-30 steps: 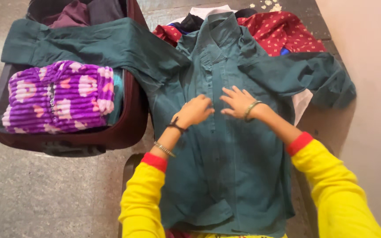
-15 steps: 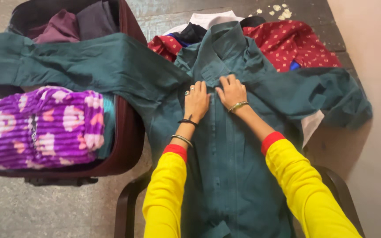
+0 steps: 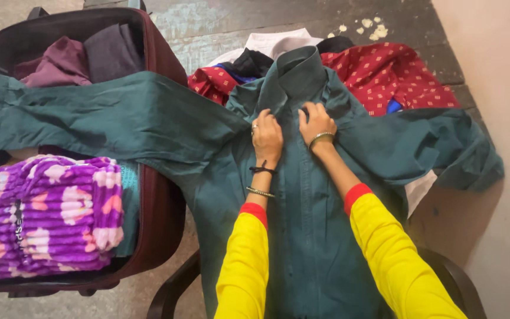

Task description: The person folds shirts and a purple patterned garment by hand and places them inside a suitcase.

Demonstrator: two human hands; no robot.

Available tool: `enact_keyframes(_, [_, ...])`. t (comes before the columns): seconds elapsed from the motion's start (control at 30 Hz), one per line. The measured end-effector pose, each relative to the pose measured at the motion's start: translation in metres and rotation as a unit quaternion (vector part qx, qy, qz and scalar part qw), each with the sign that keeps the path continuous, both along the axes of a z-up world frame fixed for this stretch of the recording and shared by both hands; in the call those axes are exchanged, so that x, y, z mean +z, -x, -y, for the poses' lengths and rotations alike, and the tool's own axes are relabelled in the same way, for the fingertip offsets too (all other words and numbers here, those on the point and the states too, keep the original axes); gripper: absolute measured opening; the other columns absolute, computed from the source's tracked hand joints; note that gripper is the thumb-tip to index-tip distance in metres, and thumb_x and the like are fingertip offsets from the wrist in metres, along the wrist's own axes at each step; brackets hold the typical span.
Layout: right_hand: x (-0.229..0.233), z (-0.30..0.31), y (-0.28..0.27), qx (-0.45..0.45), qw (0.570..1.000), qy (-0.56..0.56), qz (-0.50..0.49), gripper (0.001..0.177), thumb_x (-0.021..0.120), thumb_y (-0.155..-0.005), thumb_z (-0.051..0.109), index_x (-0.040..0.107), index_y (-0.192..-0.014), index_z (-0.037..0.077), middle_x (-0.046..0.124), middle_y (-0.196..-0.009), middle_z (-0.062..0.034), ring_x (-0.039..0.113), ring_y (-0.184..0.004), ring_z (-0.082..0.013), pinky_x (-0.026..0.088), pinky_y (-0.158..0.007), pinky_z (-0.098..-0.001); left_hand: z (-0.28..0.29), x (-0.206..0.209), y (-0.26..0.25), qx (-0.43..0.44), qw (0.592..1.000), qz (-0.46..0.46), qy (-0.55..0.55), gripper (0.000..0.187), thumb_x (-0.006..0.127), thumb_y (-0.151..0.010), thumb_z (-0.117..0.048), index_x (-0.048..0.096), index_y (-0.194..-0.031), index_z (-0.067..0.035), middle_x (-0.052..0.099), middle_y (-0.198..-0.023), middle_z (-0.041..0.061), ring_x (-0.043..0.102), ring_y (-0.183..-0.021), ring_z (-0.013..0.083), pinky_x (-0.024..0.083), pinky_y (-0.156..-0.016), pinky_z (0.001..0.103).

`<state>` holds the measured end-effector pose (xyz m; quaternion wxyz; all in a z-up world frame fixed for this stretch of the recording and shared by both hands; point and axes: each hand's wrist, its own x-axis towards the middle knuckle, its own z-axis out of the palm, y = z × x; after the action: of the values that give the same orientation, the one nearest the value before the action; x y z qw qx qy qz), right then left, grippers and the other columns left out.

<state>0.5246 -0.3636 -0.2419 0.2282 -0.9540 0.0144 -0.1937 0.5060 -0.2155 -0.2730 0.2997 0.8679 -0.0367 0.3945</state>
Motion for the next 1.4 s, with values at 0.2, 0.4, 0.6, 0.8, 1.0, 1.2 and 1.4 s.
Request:
enact_keyframes(0.2, [0.026,-0.023,-0.027,-0.014,0.990,0.098,0.100,0.069,0.080,-0.082,0.047,0.051,-0.137,0.018,0.055,-0.129,-0.0062,0.061,-0.108,-0.0336,0.053,-0.077,-0.0486,-0.013,-0.026,-0.010,0.068,0.949,0.001,0.307,0.025,0.048,-0.109,-0.014,0.055,-0.122,0.006,0.067,-0.101,0.028,0.066,-0.093,0.0469,0.052,-0.079,0.047])
enact_keyframes(0.4, [0.017,-0.031,-0.053,-0.042,0.978,0.169,0.115,0.059,0.081,-0.081,0.046,0.061,-0.127,0.015,0.055,-0.134,-0.0053,0.055,-0.104,-0.0333,0.046,-0.077,-0.0495,-0.022,-0.012,-0.003,0.067,0.920,-0.023,0.386,0.030,0.055,-0.107,-0.025,0.056,-0.111,0.004,0.067,-0.088,0.024,0.065,-0.078,0.0394,0.050,-0.071,0.044])
enact_keyframes(0.6, [-0.037,-0.003,-0.073,0.027,0.983,-0.004,0.181,0.012,0.065,-0.106,0.024,0.069,-0.116,0.017,0.068,-0.113,-0.0013,0.061,-0.106,-0.0269,0.049,-0.094,-0.0426,-0.022,-0.003,-0.001,0.069,0.903,-0.038,0.423,0.037,0.063,-0.102,-0.033,0.055,-0.108,0.002,0.067,-0.084,0.016,0.064,-0.073,0.0255,0.051,-0.070,0.039])
enact_keyframes(0.8, [-0.086,0.054,-0.086,0.025,0.815,-0.543,0.201,0.031,0.052,-0.109,0.023,0.062,-0.128,0.002,0.068,-0.124,-0.0058,0.061,-0.118,-0.0195,0.046,-0.106,-0.0330,-0.028,-0.021,-0.008,0.004,0.851,-0.019,0.525,0.030,0.062,-0.104,-0.026,0.050,-0.113,0.000,0.067,-0.091,0.009,0.062,-0.080,0.0147,0.050,-0.072,0.031])
enact_keyframes(1.0, [-0.006,0.121,-0.033,0.102,0.558,-0.823,0.026,0.038,0.050,-0.095,0.028,0.071,-0.115,0.003,0.075,-0.115,-0.0064,0.069,-0.108,-0.0195,0.053,-0.099,-0.0329,-0.055,-0.016,-0.013,-0.060,0.797,-0.052,0.598,0.032,0.065,-0.103,-0.019,0.051,-0.125,-0.001,0.058,-0.090,0.003,0.051,-0.078,0.0077,0.042,-0.068,0.023])
enact_keyframes(1.2, [0.019,0.179,-0.020,0.085,0.762,-0.627,0.139,0.018,0.068,-0.111,0.017,0.061,-0.096,0.010,0.057,-0.092,0.0055,0.050,-0.088,-0.0048,0.043,-0.082,-0.0239,-0.097,0.056,0.003,0.005,0.862,-0.029,0.506,0.033,0.072,-0.100,-0.022,0.058,-0.120,0.001,0.066,-0.093,0.004,0.058,-0.077,0.0066,0.049,-0.068,0.023])
enact_keyframes(1.4, [-0.005,0.222,-0.021,0.003,0.766,-0.633,0.109,0.019,0.072,-0.099,0.015,0.060,-0.086,0.009,0.058,-0.082,0.0057,0.053,-0.083,-0.0070,0.045,-0.078,-0.0239,-0.119,0.094,0.026,0.040,0.883,-0.038,0.465,0.030,0.072,-0.095,-0.018,0.054,-0.115,-0.003,0.074,-0.082,0.009,0.068,-0.070,0.0113,0.052,-0.065,0.025])
